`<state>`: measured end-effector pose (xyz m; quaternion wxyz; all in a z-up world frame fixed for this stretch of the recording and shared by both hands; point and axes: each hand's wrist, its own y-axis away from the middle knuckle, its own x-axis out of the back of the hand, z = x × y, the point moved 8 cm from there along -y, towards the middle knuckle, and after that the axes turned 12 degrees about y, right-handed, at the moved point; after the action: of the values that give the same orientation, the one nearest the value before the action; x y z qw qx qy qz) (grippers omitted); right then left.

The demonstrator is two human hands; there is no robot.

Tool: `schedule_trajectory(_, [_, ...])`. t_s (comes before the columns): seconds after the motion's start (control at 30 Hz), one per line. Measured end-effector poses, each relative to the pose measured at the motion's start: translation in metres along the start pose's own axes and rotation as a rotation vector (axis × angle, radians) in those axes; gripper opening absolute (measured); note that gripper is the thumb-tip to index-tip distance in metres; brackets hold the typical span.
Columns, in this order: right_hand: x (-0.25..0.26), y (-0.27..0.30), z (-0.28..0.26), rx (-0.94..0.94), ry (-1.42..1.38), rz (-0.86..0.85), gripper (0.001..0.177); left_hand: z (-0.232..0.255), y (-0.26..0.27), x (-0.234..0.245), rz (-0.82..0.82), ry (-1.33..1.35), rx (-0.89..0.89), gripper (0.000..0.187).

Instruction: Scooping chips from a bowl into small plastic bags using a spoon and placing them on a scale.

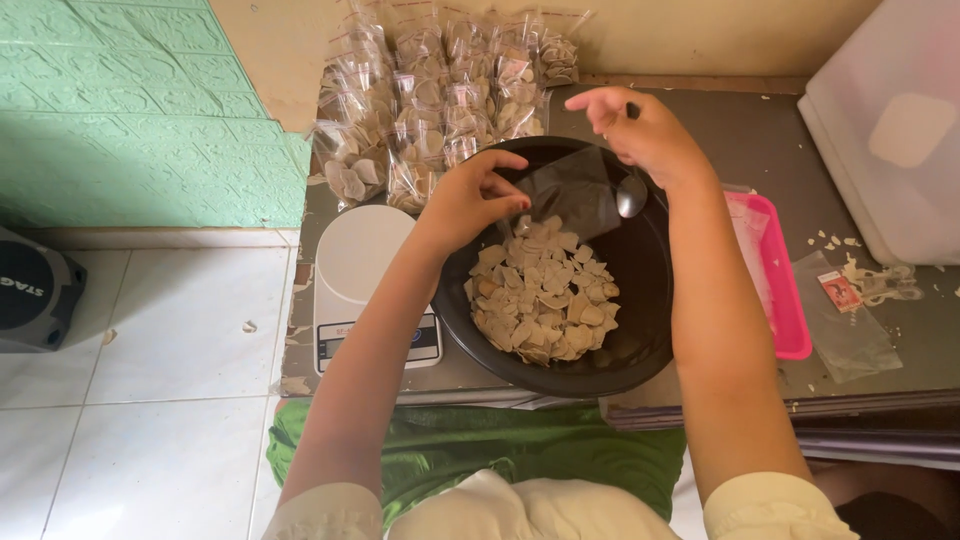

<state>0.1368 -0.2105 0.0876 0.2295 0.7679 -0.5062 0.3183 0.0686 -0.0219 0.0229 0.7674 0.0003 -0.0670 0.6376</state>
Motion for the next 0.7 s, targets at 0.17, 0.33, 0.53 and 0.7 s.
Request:
schedule_trajectory(0.17, [-0.015, -0.004, -0.012, 0.172, 0.208, 0.008, 0.056, -0.003, 0.000, -0.005, -0.054, -0.060, -0.020, 0.039])
schedule_trajectory(0.33, [-0.014, 0.003, -0.022, 0.414, 0.198, 0.046, 0.042, 0.001, 0.000, 0.001, 0.046, -0.077, -0.124, 0.024])
schedule_trajectory(0.53, [-0.031, 0.011, -0.037, 0.521, 0.275, -0.007, 0.049, -0.001, -0.001, 0.016, 0.252, 0.007, -0.016, 0.012])
schedule_trajectory(0.7, [-0.034, 0.008, -0.040, 0.464, 0.384, 0.077, 0.005, 0.000, 0.001, 0.019, 0.291, 0.255, -0.005, 0.026])
